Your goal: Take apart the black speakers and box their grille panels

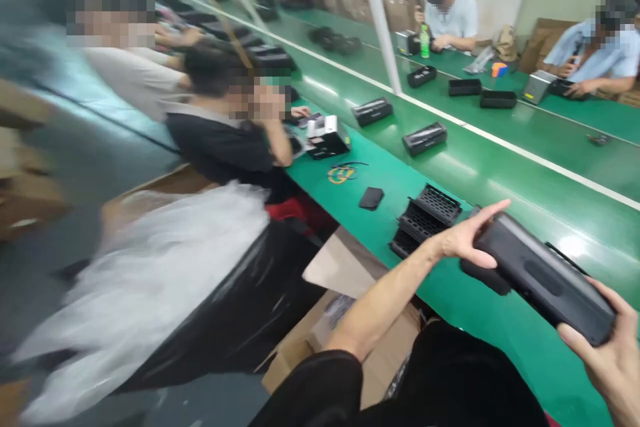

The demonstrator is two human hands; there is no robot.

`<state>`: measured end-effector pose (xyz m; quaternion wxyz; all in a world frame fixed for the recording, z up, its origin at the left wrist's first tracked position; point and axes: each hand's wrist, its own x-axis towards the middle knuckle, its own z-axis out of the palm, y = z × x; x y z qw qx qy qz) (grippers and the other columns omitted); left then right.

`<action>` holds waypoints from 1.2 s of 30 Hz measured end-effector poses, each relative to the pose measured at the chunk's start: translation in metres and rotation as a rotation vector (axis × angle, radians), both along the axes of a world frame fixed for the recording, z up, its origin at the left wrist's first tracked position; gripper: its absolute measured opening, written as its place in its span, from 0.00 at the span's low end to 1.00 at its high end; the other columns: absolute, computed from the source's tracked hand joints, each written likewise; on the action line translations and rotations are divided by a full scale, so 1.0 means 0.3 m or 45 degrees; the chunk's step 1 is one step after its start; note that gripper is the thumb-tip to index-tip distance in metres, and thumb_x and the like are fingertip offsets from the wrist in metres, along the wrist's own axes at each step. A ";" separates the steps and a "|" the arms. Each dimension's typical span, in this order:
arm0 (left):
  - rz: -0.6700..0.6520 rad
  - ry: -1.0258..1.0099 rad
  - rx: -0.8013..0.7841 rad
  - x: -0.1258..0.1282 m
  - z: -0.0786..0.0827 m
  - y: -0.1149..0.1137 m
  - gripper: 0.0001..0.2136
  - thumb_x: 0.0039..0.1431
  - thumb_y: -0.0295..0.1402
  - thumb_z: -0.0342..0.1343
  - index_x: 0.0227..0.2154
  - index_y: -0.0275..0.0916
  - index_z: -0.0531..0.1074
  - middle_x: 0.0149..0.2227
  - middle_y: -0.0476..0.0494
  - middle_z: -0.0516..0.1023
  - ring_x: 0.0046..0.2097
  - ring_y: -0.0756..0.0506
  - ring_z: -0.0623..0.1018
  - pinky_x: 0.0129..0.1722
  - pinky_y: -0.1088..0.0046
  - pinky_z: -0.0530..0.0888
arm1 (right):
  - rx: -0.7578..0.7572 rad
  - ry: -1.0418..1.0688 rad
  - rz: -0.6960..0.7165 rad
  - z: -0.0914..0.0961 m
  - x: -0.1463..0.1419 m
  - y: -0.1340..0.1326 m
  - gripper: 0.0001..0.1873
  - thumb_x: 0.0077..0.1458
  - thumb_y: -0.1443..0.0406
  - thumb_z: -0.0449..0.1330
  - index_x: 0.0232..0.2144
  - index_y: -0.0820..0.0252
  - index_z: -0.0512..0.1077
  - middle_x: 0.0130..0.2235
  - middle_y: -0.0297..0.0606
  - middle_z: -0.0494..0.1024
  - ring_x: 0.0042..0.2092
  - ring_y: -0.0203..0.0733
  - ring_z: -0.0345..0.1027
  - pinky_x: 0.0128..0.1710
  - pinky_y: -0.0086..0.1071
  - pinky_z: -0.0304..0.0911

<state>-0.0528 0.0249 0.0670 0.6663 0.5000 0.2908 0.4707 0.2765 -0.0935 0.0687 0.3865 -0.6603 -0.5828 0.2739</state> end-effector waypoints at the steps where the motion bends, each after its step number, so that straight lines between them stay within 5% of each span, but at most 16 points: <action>1: -0.018 0.025 0.043 -0.008 0.009 0.007 0.50 0.39 0.42 0.79 0.69 0.43 0.72 0.71 0.34 0.69 0.72 0.20 0.64 0.73 0.43 0.57 | 0.002 0.022 0.010 0.008 -0.022 -0.001 0.53 0.43 0.41 0.77 0.65 0.53 0.68 0.64 0.52 0.72 0.60 0.71 0.70 0.62 0.62 0.65; 6: 0.020 -0.128 -0.143 0.046 -0.054 0.003 0.48 0.35 0.38 0.78 0.66 0.42 0.73 0.61 0.37 0.78 0.62 0.26 0.76 0.66 0.52 0.69 | -0.175 0.184 0.037 0.051 -0.031 0.044 0.55 0.46 0.39 0.76 0.69 0.51 0.64 0.68 0.51 0.70 0.63 0.66 0.70 0.61 0.53 0.68; 10: 0.104 -0.538 -0.489 0.185 -0.157 -0.109 0.44 0.44 0.44 0.72 0.67 0.44 0.71 0.57 0.38 0.82 0.59 0.30 0.79 0.64 0.51 0.72 | -0.068 0.527 -0.011 0.022 -0.047 0.031 0.72 0.47 0.34 0.73 0.80 0.41 0.38 0.75 0.51 0.61 0.69 0.67 0.66 0.63 0.58 0.68; 12: 0.014 -0.709 -0.684 0.257 -0.211 -0.184 0.37 0.51 0.50 0.67 0.64 0.42 0.75 0.57 0.36 0.83 0.60 0.29 0.80 0.63 0.48 0.72 | -0.069 0.589 0.007 -0.013 -0.090 0.021 0.76 0.46 0.33 0.73 0.80 0.43 0.34 0.74 0.53 0.62 0.68 0.68 0.67 0.65 0.62 0.66; 16: -0.375 -0.527 -0.873 0.274 -0.273 -0.263 0.31 0.58 0.50 0.67 0.61 0.44 0.77 0.67 0.31 0.76 0.64 0.27 0.76 0.59 0.47 0.75 | -0.207 0.309 0.129 -0.002 -0.122 0.029 0.71 0.47 0.39 0.75 0.80 0.55 0.44 0.69 0.57 0.69 0.67 0.69 0.68 0.67 0.62 0.64; 20: -0.086 -0.191 -0.560 0.165 -0.224 -0.200 0.48 0.51 0.53 0.75 0.74 0.56 0.62 0.79 0.37 0.55 0.72 0.27 0.66 0.64 0.48 0.71 | -0.414 -0.309 0.340 0.114 -0.071 0.014 0.63 0.47 0.53 0.76 0.79 0.50 0.52 0.65 0.51 0.73 0.63 0.66 0.72 0.63 0.57 0.68; 23: -0.243 0.156 -0.325 0.132 -0.184 -0.179 0.53 0.42 0.52 0.80 0.72 0.48 0.66 0.74 0.35 0.65 0.71 0.25 0.67 0.70 0.50 0.65 | -0.637 -0.643 0.528 0.147 -0.053 -0.029 0.61 0.44 0.54 0.77 0.77 0.50 0.60 0.56 0.52 0.78 0.55 0.69 0.75 0.56 0.58 0.71; 27: -0.310 0.328 -0.394 0.126 -0.222 -0.283 0.48 0.44 0.53 0.77 0.68 0.44 0.70 0.66 0.35 0.73 0.62 0.28 0.75 0.64 0.54 0.70 | -0.794 -0.419 0.596 0.076 -0.008 -0.139 0.62 0.46 0.48 0.77 0.78 0.47 0.57 0.64 0.52 0.74 0.61 0.71 0.72 0.60 0.60 0.69; 31: -0.184 0.297 -0.554 0.080 -0.272 -0.397 0.45 0.45 0.54 0.75 0.66 0.45 0.68 0.59 0.38 0.75 0.57 0.32 0.76 0.58 0.58 0.73 | -0.794 0.048 0.281 -0.024 0.032 -0.282 0.54 0.51 0.41 0.72 0.73 0.51 0.61 0.69 0.50 0.69 0.69 0.65 0.66 0.67 0.55 0.65; 36: -0.209 0.378 -0.547 0.051 -0.252 -0.415 0.41 0.47 0.51 0.74 0.63 0.47 0.67 0.57 0.41 0.74 0.53 0.36 0.74 0.54 0.61 0.71 | -0.595 0.205 0.062 -0.066 -0.020 -0.357 0.41 0.56 0.40 0.70 0.63 0.52 0.69 0.65 0.48 0.71 0.66 0.62 0.67 0.67 0.50 0.64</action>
